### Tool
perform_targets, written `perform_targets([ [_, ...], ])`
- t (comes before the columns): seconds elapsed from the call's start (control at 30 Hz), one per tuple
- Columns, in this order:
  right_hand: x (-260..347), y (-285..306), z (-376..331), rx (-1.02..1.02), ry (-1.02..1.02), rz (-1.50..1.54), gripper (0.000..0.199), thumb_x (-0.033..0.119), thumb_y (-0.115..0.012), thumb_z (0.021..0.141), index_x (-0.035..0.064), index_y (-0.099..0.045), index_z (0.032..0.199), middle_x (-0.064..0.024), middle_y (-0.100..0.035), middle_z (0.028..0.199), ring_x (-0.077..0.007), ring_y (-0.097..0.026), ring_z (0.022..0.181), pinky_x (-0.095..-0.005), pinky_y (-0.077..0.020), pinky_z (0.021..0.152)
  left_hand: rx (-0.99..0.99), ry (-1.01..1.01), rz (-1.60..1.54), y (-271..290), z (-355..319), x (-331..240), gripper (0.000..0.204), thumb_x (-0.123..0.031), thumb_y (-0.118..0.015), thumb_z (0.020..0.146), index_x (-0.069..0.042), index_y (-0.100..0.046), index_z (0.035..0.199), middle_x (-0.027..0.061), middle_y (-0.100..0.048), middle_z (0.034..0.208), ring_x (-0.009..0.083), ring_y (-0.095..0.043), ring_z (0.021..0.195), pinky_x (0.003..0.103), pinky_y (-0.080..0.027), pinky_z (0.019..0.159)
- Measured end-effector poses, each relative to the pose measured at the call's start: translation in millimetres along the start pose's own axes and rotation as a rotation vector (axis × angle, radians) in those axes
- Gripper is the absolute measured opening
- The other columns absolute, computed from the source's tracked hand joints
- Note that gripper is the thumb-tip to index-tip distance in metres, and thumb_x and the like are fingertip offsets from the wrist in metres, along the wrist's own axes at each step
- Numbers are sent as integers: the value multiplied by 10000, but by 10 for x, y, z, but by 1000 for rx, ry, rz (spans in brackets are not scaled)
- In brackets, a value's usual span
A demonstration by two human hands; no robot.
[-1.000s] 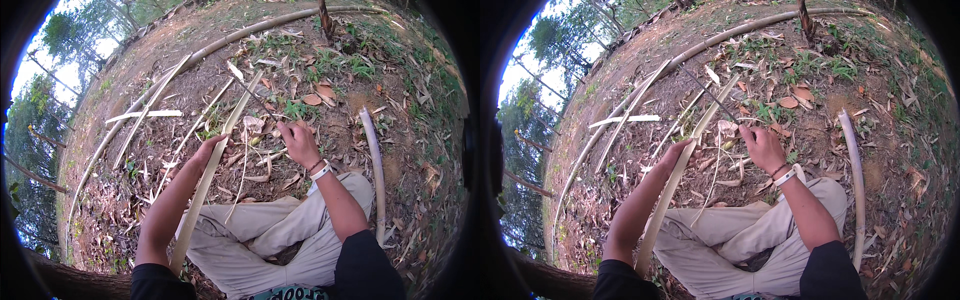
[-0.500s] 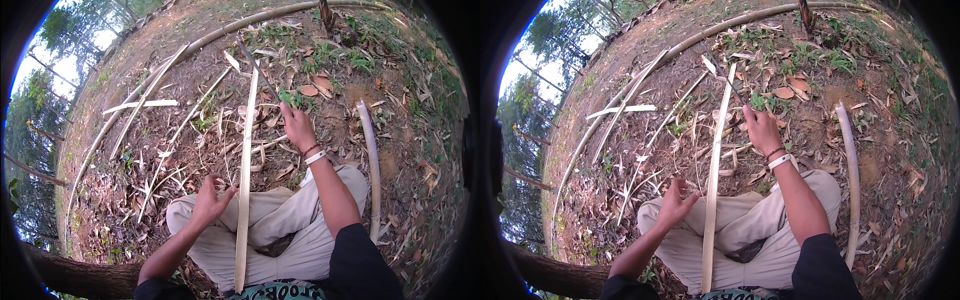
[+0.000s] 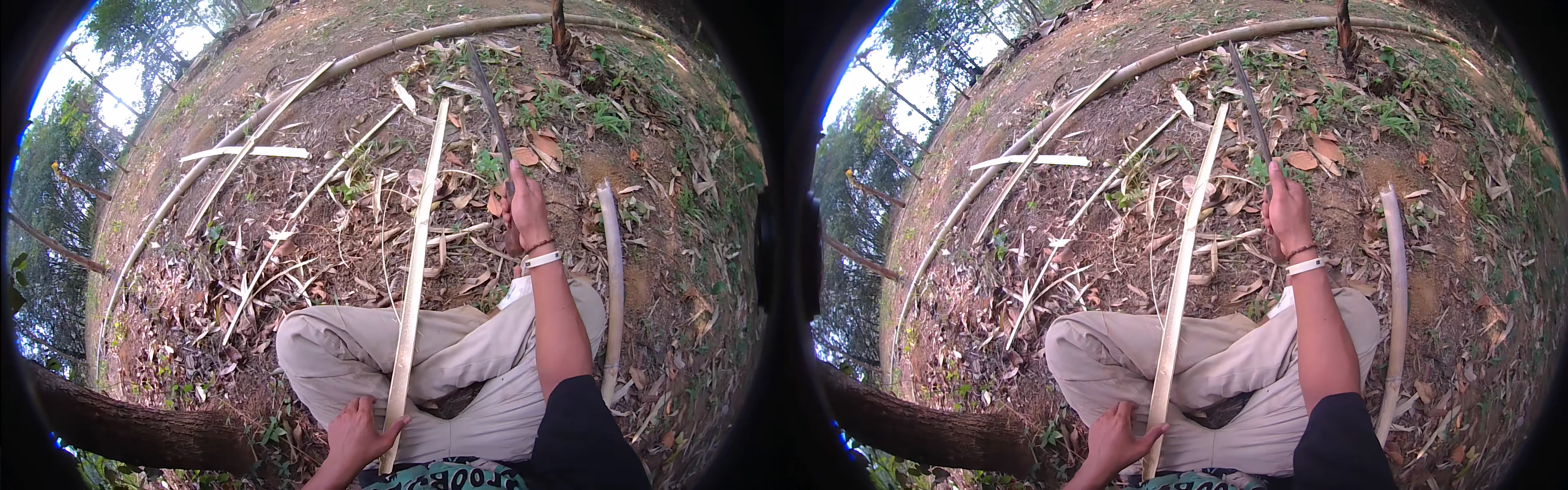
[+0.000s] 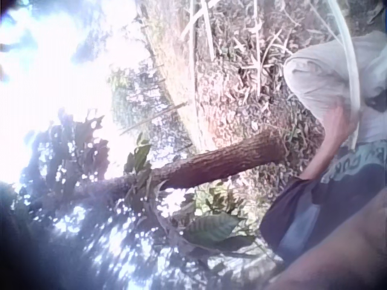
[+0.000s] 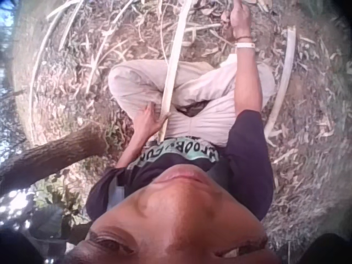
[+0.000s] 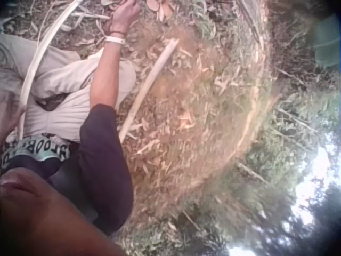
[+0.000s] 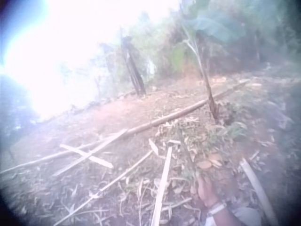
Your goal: The person uses a machete to split a long bamboo pole into smaller strips. They first chop the pole into sections, then sit on the ground to shave and split the bamboo into thin, flat pieces using the blade.
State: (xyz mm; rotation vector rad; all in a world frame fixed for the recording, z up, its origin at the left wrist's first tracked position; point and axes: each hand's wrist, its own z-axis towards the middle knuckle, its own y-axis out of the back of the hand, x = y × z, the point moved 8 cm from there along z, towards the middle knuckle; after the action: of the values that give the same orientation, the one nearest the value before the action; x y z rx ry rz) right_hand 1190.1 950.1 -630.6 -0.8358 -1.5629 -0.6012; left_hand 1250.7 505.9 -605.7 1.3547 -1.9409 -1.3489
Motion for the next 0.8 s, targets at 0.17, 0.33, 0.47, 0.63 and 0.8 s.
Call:
perform_targets([
  [0.17,-31,28,-34,34,-84,168,536,589,-442,967,109,-494,736,18,-461,548,-89,-410,413,-240,-347,395,41,-41,46,-223,-38,49,634,-506,-738,766,-33,-536,1137,106,-647,779,306,-667,745,417,-511,633],
  [0.33,31,64,-48,28,-84,210,538,594,-438,965,107,-501,744,17,-463,552,-94,-414,419,-243,-343,397,55,-47,19,-205,-136,-131,666,-405,-767,752,-36,-469,1220,143,-634,826,340,-654,789,436,-514,681],
  [0.47,54,39,-83,37,-81,201,552,579,-423,978,95,-487,721,9,-455,536,-98,-426,412,-247,-339,389,-44,-16,-129,-236,-180,-31,611,-320,-800,728,-4,-533,1177,173,-621,939,321,-650,846,426,-513,714],
  [0.63,21,58,-78,37,-67,196,571,581,-412,983,95,-476,689,20,-447,529,-90,-422,406,-243,-339,380,-47,50,-538,-7,-183,110,365,-207,-799,713,42,-638,925,152,-604,943,299,-621,786,386,-500,711],
  [0.8,84,35,-98,31,15,130,582,578,-410,987,95,-476,670,20,-451,521,-87,-437,404,-247,-346,384,148,213,-1289,261,-100,-153,348,-95,-716,865,10,-526,1137,87,-591,859,159,-570,568,286,-466,473],
])
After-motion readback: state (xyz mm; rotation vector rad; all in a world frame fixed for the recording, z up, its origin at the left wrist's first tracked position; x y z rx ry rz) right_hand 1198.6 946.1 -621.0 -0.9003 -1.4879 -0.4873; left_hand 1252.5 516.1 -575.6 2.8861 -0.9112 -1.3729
